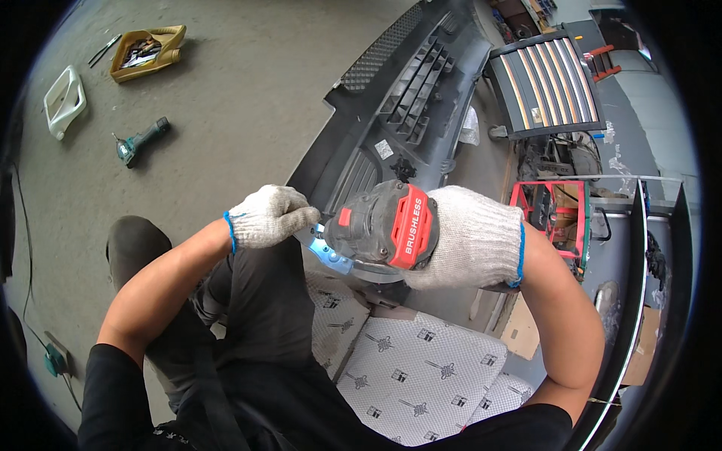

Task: The person sits on the floor and uses a cordless drill to make holes in a detached car bumper. They hold the bumper steady with one hand while operating the drill with the other, then reposition the bumper to continue drilling.

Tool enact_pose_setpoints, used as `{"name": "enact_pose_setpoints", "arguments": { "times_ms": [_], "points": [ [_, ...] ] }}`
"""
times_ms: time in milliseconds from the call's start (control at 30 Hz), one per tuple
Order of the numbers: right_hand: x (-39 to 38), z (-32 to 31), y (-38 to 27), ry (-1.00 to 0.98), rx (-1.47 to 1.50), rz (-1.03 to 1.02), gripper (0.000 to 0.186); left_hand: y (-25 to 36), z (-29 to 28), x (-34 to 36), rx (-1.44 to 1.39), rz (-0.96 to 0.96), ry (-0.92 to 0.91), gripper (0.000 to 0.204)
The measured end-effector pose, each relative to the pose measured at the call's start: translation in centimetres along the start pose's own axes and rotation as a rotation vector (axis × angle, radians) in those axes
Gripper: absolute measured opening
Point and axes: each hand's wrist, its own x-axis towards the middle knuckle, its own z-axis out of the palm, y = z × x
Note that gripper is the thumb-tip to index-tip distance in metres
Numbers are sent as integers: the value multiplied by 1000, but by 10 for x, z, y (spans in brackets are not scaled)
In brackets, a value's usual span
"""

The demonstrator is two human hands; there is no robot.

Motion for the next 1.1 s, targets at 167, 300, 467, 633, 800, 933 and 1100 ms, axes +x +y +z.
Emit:
{"name": "enact_pose_setpoints", "arguments": {
  "times_ms": [167,300,467,633,800,933,1100],
  "points": [
    [1,0,-5,-48,-83,27,44,1,-2,1,-6,-13,-56,39],
    [1,7,1,-2,-20,11,44,-1,-3,0,-31,-41,-51,39],
    [-7,16,24,13,18,51,43,4,-2,1,-43,-28,-59,38],
    [-9,15,25,49,120,23,35,1,-3,2,-56,-27,-75,37],
    [-14,17,26,29,386,143,40,4,-4,1,-31,-34,-83,36],
    [-11,24,33,37,474,163,39,3,-5,0,-20,-43,-73,34],
    [-11,27,46,38,727,271,37,0,-4,2,-43,-29,-80,32]
  ]
}}
